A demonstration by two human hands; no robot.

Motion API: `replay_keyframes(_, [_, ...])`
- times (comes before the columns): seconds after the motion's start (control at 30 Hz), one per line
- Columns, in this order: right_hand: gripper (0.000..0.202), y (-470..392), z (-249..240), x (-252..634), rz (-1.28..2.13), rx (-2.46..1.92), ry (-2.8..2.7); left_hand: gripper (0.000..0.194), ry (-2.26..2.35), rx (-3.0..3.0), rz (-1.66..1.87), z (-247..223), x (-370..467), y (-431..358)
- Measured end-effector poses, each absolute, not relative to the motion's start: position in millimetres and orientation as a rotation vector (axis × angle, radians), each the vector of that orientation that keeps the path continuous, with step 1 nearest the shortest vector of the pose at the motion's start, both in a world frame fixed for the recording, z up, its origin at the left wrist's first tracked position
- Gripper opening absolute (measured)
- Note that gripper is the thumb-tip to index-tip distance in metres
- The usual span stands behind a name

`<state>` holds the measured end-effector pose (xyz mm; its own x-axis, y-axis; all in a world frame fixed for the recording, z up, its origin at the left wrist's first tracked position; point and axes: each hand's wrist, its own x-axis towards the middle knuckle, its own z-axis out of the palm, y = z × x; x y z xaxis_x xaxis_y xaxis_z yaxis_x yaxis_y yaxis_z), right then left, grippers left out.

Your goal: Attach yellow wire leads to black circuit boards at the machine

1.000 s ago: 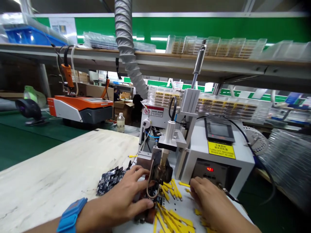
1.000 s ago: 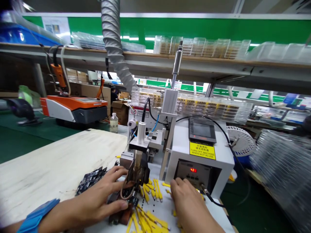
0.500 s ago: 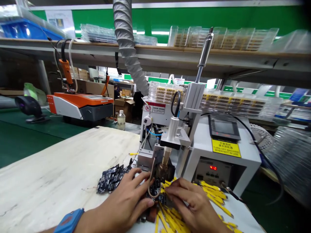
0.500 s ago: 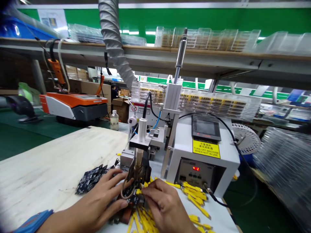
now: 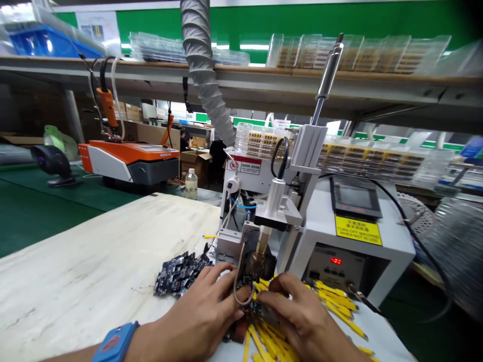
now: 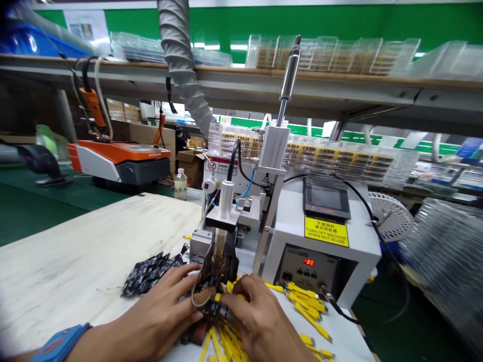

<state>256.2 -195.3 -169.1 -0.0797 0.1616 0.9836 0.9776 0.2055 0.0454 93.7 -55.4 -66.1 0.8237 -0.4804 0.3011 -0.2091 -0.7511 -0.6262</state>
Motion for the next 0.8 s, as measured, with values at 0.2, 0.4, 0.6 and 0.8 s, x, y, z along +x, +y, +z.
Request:
replay_keyframes(0.2, [0.040,-195.2,-171.3,258.8,-0.980,-1.186,-1.467,0.052,0.582,-2.158,-0.447,-67.8,93.2,-53.2])
replay_keyframes(0.4, [0.039,-194.2,-171.7,260.6,-0.982,-1.178,-1.482,0.028,0.565,-2.430,-0.590,-65.9,95.1,-57.0])
replay_keyframes(0.6, [0.039,-194.7,-169.8,258.8,-1.002,-1.131,-1.472,0.027,0.553,-2.599,-0.673,-61.0,92.7,-58.3])
replay_keyframes(0.8, [0.039,-192.6,-171.0,259.5,-1.010,-1.122,-1.456,0.030,0.593,-2.546,-0.734,-63.3,95.4,-52.3])
